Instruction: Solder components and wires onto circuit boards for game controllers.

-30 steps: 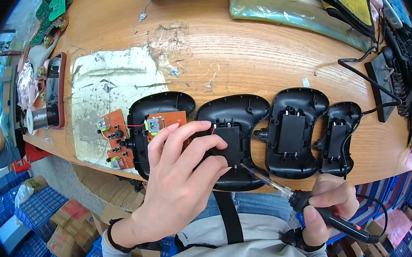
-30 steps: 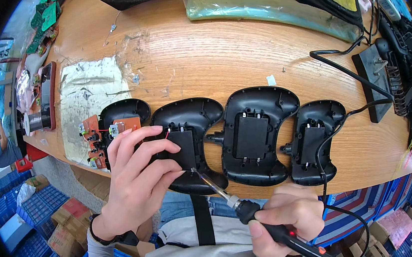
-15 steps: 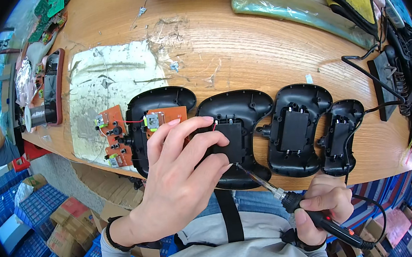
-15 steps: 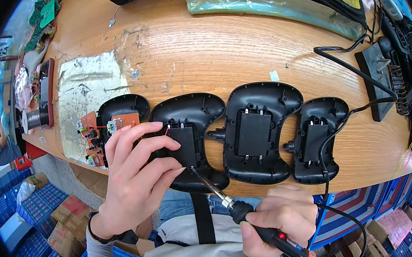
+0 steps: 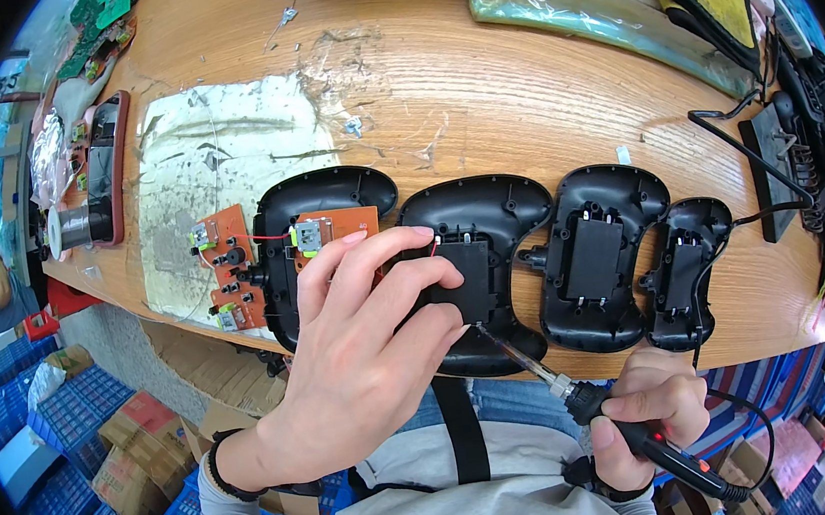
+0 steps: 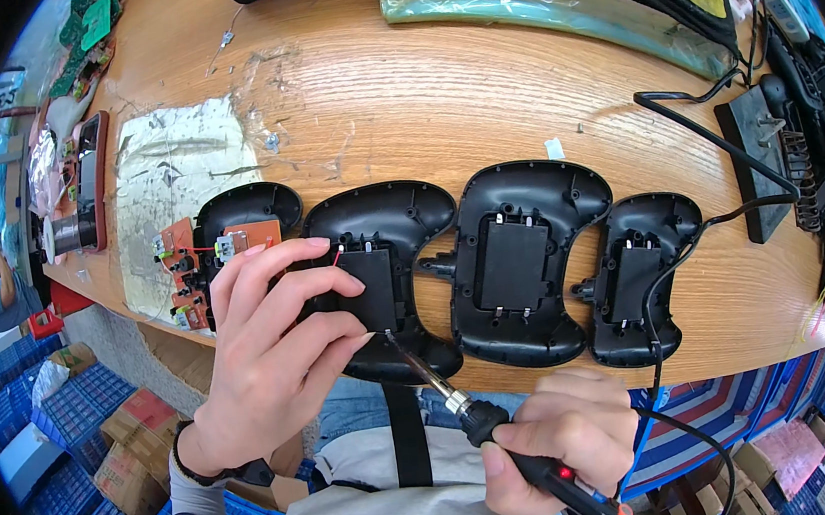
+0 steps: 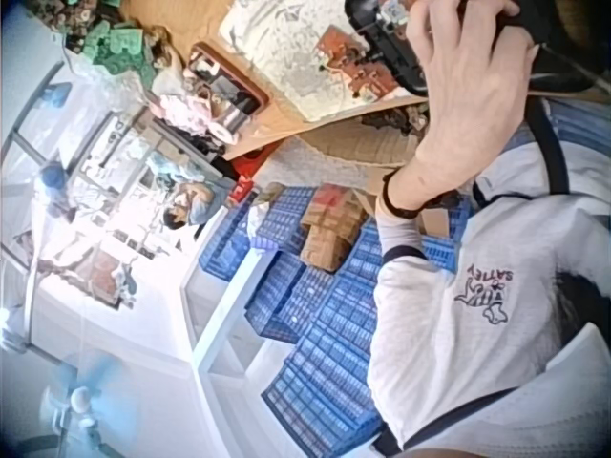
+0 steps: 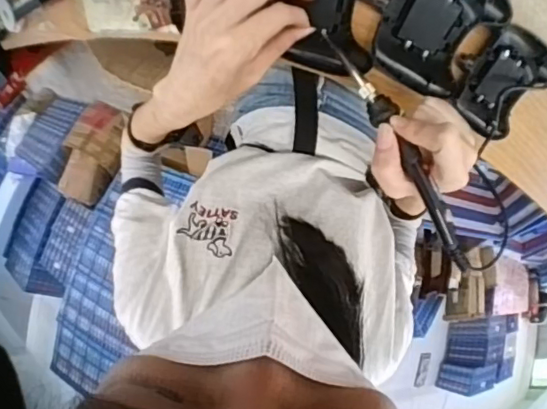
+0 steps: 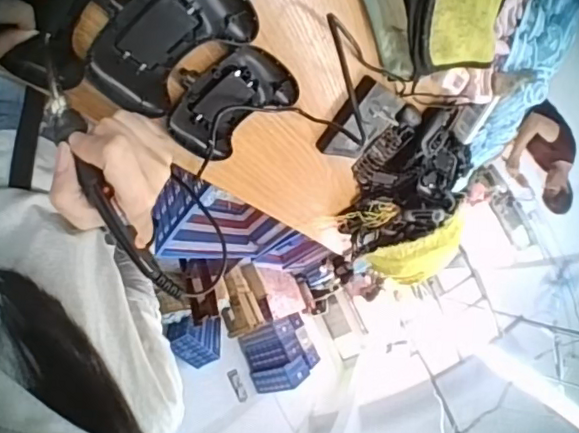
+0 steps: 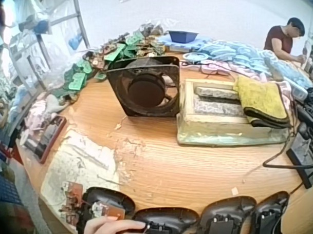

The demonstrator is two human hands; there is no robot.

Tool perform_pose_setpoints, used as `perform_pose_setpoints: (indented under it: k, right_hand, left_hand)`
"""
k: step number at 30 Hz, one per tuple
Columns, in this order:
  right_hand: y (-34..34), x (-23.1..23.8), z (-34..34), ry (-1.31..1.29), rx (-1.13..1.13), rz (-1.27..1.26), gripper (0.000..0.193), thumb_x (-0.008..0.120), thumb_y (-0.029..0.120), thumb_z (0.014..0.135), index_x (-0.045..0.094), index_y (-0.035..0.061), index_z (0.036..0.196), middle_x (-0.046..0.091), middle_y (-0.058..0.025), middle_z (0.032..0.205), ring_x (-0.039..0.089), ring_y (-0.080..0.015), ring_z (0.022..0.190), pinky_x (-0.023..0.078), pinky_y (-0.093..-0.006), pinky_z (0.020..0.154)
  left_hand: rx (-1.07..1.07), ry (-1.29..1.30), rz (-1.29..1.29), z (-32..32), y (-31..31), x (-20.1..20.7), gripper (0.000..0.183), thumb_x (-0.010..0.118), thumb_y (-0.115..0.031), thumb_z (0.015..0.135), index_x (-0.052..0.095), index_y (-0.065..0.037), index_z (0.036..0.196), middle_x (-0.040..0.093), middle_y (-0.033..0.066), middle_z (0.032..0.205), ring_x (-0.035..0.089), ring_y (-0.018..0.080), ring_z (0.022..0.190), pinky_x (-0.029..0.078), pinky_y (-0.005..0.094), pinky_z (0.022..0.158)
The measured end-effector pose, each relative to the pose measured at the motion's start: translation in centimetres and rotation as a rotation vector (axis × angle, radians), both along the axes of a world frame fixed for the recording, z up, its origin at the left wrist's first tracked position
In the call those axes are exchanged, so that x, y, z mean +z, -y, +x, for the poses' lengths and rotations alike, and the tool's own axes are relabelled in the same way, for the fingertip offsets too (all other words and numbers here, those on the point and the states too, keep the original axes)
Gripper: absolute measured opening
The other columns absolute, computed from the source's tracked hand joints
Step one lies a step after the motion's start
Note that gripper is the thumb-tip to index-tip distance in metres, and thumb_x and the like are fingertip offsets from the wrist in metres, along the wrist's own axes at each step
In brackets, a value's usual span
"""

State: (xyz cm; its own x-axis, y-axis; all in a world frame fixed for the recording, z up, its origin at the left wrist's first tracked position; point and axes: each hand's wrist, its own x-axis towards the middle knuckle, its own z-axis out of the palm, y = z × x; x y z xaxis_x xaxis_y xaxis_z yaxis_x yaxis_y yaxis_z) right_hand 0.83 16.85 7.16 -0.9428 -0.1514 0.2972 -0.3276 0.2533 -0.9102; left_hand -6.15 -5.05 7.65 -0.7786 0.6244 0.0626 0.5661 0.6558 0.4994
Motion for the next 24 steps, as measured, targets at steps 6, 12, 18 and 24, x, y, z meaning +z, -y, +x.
perform_pose_setpoints:
  k: [6, 12, 18, 24]
  right_hand:
    - [0.4, -0.2, -0.2, -0.069, -0.035, -0.005, 0.019, 0.068, 0.003, 0.058, 0.053, 0.0019, 0.071, 0.048, -0.0055, 0.045, 0.042, -0.0159, 0.032, 0.028, -0.0249, 0.033]
    - [0.6, -0.5, 0.1, -0.096, -0.110, -0.042, 0.019, 0.067, 0.004, 0.056, 0.053, 0.0025, 0.068, 0.046, -0.0044, 0.043, 0.040, -0.0149, 0.031, 0.026, -0.0239, 0.033]
    - [0.4, -0.3, 0.7, -0.069, -0.163, -0.073, 0.021, 0.068, 0.004, 0.056, 0.052, 0.0025, 0.069, 0.045, -0.0037, 0.044, 0.040, -0.0141, 0.032, 0.025, -0.0244, 0.035]
    - [0.2, 0.0, 0.9, -0.044, -0.170, -0.065, 0.023, 0.069, 0.004, 0.056, 0.052, 0.0031, 0.071, 0.046, -0.0038, 0.046, 0.041, -0.0145, 0.034, 0.026, -0.0249, 0.036]
  left_hand:
    - [-0.010, 0.008, -0.012, 0.0, -0.1, 0.2, 0.014, 0.070, -0.007, 0.061, 0.059, -0.008, 0.071, 0.058, 0.0011, 0.096, 0.048, 0.0254, 0.106, 0.031, 0.0428, 0.088]
    - [-0.018, 0.011, -0.014, -0.1, -0.2, 0.3, 0.015, 0.070, -0.007, 0.061, 0.059, -0.008, 0.070, 0.058, 0.0015, 0.096, 0.049, 0.0255, 0.107, 0.032, 0.0432, 0.089]
    - [-0.014, 0.009, -0.009, -0.1, -0.1, 0.2, 0.015, 0.071, -0.007, 0.060, 0.059, -0.008, 0.069, 0.058, 0.0015, 0.096, 0.049, 0.0257, 0.107, 0.032, 0.0435, 0.089]
    - [-0.015, 0.013, -0.009, -0.1, -0.2, 0.2, 0.015, 0.071, -0.007, 0.060, 0.059, -0.008, 0.069, 0.058, 0.0015, 0.096, 0.049, 0.0257, 0.107, 0.032, 0.0436, 0.089]
